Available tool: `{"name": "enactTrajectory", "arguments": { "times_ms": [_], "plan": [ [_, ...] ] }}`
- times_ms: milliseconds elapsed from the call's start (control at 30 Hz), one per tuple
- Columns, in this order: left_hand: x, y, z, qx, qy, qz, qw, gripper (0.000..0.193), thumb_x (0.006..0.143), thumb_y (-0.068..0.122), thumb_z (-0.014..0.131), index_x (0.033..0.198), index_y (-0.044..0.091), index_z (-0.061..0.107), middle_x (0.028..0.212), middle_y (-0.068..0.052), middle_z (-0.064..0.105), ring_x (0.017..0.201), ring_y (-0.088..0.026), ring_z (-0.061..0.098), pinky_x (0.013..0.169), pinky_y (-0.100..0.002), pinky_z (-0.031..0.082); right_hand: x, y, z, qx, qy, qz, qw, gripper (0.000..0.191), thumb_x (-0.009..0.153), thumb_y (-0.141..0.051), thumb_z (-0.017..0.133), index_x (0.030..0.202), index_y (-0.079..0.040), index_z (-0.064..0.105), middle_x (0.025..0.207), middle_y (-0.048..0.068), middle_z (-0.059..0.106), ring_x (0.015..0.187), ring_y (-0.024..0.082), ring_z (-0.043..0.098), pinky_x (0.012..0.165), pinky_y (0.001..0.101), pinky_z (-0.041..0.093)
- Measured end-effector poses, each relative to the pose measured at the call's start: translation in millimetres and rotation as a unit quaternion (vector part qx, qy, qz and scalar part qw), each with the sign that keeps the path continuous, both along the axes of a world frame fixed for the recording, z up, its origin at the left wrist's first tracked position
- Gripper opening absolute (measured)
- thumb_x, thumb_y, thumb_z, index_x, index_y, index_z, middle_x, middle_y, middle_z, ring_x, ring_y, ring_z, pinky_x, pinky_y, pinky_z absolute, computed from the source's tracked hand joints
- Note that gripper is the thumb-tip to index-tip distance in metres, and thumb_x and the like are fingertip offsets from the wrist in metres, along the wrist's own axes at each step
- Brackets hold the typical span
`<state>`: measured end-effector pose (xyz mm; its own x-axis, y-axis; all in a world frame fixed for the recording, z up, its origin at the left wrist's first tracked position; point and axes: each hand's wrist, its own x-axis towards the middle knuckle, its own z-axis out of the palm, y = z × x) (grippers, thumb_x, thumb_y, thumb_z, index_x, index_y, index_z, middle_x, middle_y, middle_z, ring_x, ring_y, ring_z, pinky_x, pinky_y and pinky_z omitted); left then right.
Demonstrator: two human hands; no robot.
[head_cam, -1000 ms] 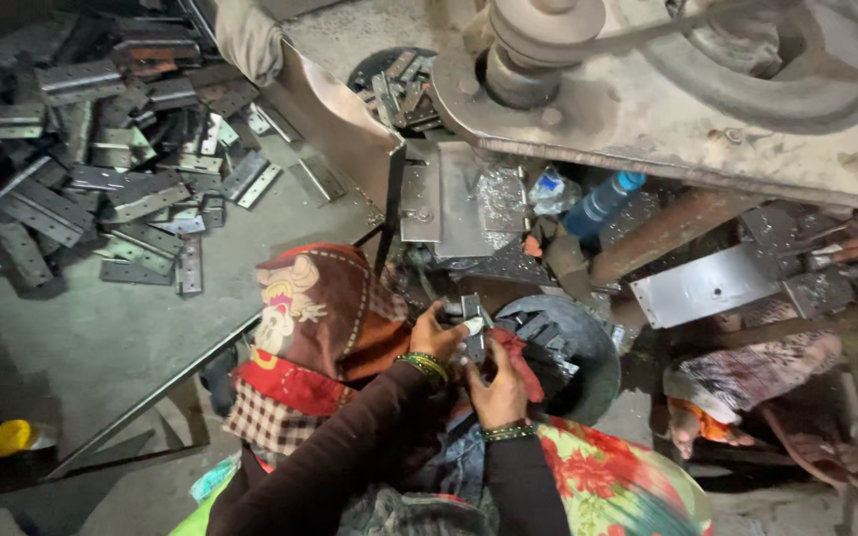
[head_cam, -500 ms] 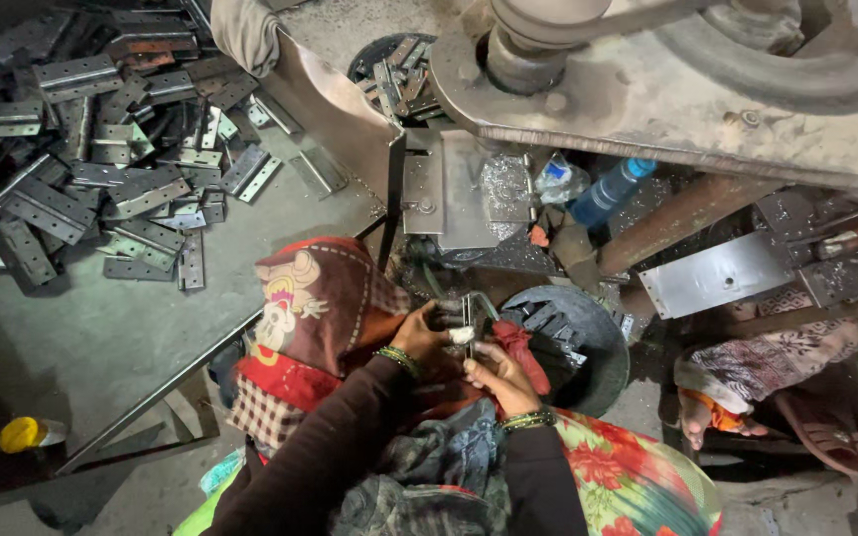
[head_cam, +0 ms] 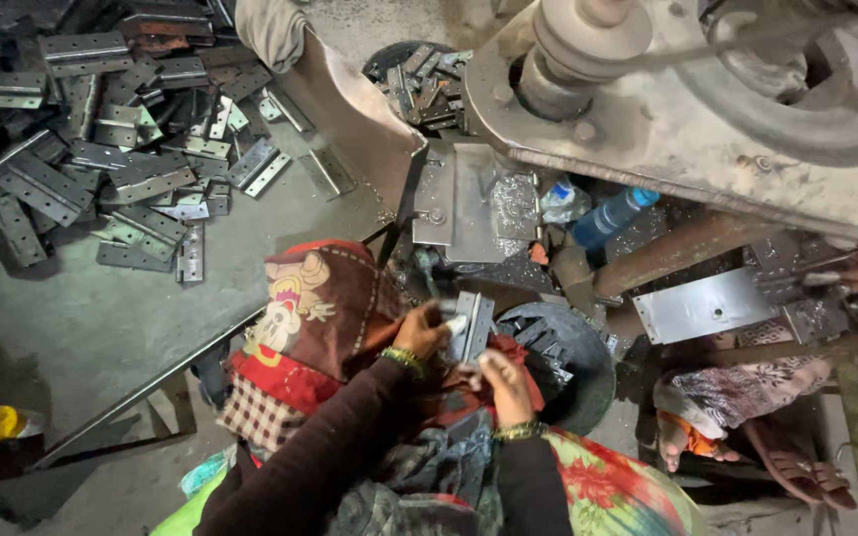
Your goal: The person repeatedly picks small rectangular metal parts from a bin, places them on a grinding wheel, and rubs them against the spinning surface. After each part is processed, it is dropped into a nearby container. The cycle continues with multiple parts throughout the clip.
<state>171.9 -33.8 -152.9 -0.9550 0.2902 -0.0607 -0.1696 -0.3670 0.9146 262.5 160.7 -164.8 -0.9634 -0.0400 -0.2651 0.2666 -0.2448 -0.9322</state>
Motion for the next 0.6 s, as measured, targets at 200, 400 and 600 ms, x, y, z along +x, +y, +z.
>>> {"name": "enactTrajectory", "arguments": {
  "times_ms": [200, 400, 600],
  "plan": [
    [-25, -3, 81, -0.295, 0.099, 0.132, 0.941, 0.052, 0.084, 0.012, 0.08, 0.131, -0.001, 0.06, 0.121, -0.018, 0.07, 0.109, -0.029, 0.065, 0.094, -0.038, 0.053, -79, -8, 40, 0.153, 0.057, 0.001, 0.987, 0.035, 0.101, -0.029, 0.059, 0.12, -0.001, 0.069, 0.096, 0.011, 0.08, 0.073, 0.009, 0.066, 0.067, 0.0249, 0.053],
    [-32, -3, 134, -0.607, 0.202, 0.066, 0.765, 0.072, 0.076, 0.022, 0.08, 0.14, 0.005, 0.052, 0.146, -0.015, 0.051, 0.14, -0.036, 0.041, 0.11, -0.053, 0.038, -122, -14, 63, 0.29, 0.024, -0.037, 0.956, 0.036, 0.099, -0.036, 0.065, 0.113, -0.005, 0.075, 0.099, 0.008, 0.079, 0.085, 0.019, 0.071, 0.075, 0.0347, 0.053],
    [-57, 4, 121, -0.643, 0.332, 0.115, 0.68, 0.074, 0.075, 0.036, 0.076, 0.138, 0.003, 0.057, 0.147, -0.012, 0.053, 0.148, -0.033, 0.033, 0.119, -0.072, 0.006, -81, 5, 50, 0.696, 0.013, -0.006, 0.718, 0.042, 0.092, -0.047, 0.069, 0.117, -0.014, 0.071, 0.106, 0.014, 0.074, 0.099, 0.037, 0.07, 0.084, 0.0489, 0.055]
  ]
}}
